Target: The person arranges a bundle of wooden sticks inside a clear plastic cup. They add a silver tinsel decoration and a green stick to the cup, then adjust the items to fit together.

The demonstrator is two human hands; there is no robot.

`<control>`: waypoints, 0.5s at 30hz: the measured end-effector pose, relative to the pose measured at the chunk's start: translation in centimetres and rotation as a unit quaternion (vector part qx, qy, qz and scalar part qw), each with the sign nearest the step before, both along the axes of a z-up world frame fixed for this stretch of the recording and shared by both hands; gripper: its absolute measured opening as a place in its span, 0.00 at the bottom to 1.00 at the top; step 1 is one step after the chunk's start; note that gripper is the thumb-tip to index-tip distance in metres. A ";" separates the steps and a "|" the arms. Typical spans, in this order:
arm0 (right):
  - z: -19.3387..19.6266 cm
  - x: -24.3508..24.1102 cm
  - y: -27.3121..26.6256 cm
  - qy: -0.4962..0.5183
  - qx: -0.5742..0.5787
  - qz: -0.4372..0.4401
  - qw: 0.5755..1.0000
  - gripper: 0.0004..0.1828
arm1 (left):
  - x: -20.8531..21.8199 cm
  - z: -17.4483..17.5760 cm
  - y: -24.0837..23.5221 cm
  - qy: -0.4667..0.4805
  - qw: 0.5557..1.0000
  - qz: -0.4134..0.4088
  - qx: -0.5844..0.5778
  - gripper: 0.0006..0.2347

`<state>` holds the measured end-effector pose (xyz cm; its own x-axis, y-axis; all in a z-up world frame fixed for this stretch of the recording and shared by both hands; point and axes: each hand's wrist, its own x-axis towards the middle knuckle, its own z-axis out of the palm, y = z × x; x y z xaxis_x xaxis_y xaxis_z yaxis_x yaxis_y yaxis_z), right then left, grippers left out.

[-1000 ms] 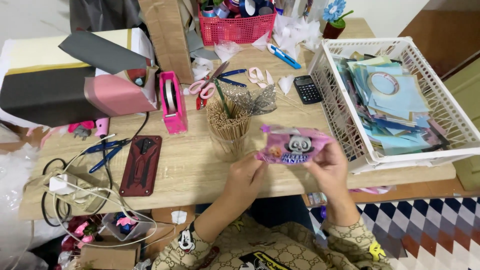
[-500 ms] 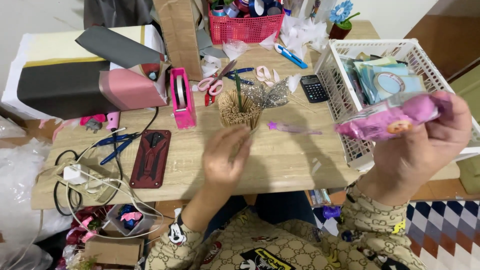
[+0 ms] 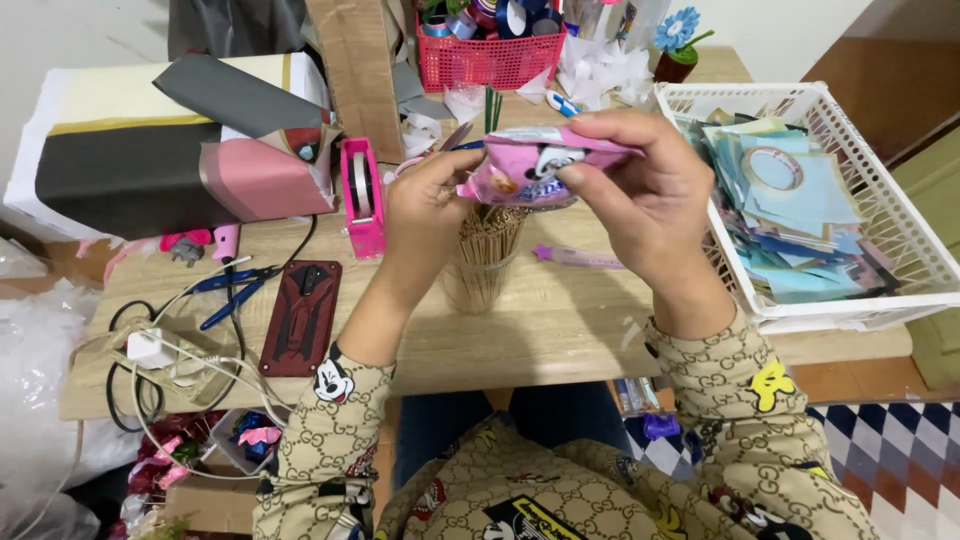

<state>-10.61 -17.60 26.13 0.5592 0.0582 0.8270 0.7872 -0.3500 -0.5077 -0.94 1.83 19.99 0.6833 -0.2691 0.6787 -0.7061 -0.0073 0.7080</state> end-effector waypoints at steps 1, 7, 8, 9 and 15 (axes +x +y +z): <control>0.0 0.4 0.3 0.000 0.000 0.001 1.000 0.16 | 0.6 0.0 0.2 0.000 1.000 0.001 0.000 0.18; -1.6 2.4 2.2 0.098 0.025 -0.006 0.995 0.18 | 4.8 -2.8 0.4 0.152 0.964 -0.197 -0.096 0.08; -2.0 2.6 2.1 0.089 0.008 -0.023 0.996 0.18 | 4.7 -3.0 0.5 0.166 0.962 -0.194 -0.098 0.09; -2.3 2.9 2.0 0.080 -0.010 -0.039 0.996 0.17 | 4.6 -3.3 0.7 0.180 0.960 -0.191 -0.100 0.11; -2.7 2.7 2.7 0.047 -0.112 -0.079 0.989 0.13 | 2.2 -3.6 2.6 0.152 0.979 -0.076 -0.114 0.18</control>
<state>-7.88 -14.87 23.42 0.6504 0.1394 0.7467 0.6664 -0.5765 -0.4728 1.30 4.44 16.34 0.8270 -0.2478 0.5046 -0.4436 0.2636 0.8566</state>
